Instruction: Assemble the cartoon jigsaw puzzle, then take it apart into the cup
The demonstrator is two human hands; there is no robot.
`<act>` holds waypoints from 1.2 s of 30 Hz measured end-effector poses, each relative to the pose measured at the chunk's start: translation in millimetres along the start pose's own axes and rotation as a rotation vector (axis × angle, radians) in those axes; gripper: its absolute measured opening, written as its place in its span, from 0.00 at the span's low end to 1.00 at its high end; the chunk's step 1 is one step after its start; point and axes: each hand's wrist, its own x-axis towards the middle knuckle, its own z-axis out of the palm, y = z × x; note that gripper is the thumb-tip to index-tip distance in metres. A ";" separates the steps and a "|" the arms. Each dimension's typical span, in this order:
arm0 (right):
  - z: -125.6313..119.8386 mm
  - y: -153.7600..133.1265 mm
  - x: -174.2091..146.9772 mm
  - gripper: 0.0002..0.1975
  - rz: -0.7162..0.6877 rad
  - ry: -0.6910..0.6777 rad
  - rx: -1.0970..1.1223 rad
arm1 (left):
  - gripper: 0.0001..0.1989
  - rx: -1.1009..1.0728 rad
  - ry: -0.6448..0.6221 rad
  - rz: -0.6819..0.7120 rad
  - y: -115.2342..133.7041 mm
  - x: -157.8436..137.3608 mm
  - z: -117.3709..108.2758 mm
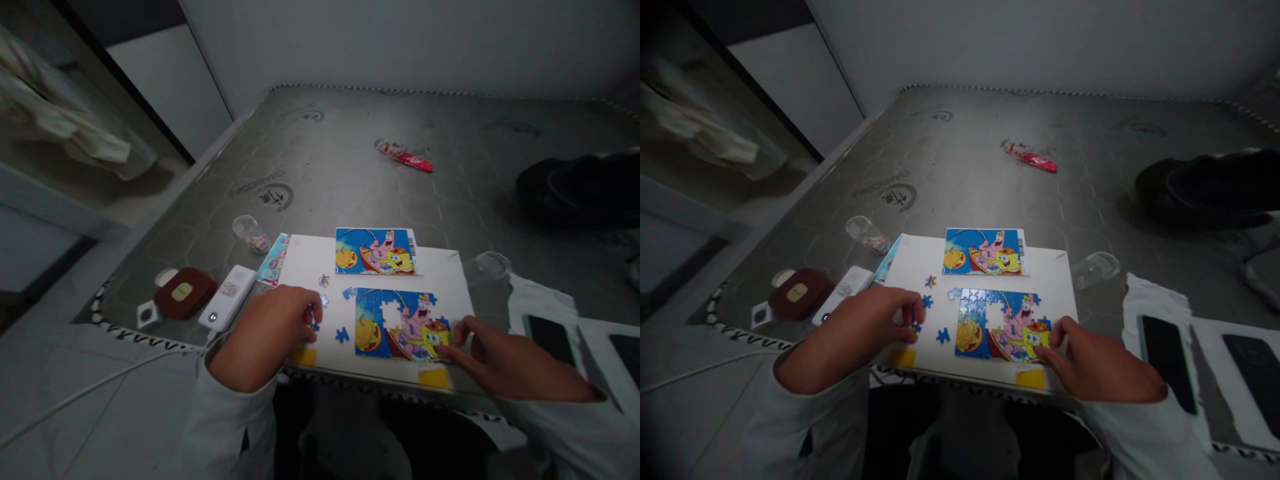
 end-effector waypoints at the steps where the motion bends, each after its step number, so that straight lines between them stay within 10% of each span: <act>1: -0.4 -1.8 -1.0 0.15 -0.002 0.008 -0.008 | 0.09 0.004 0.014 0.006 0.0 0.5 0.8; 36: 3.5 4.4 2.4 0.15 -0.099 0.053 0.061 | 0.07 0.003 0.227 -0.032 12.0 -3.3 -9.1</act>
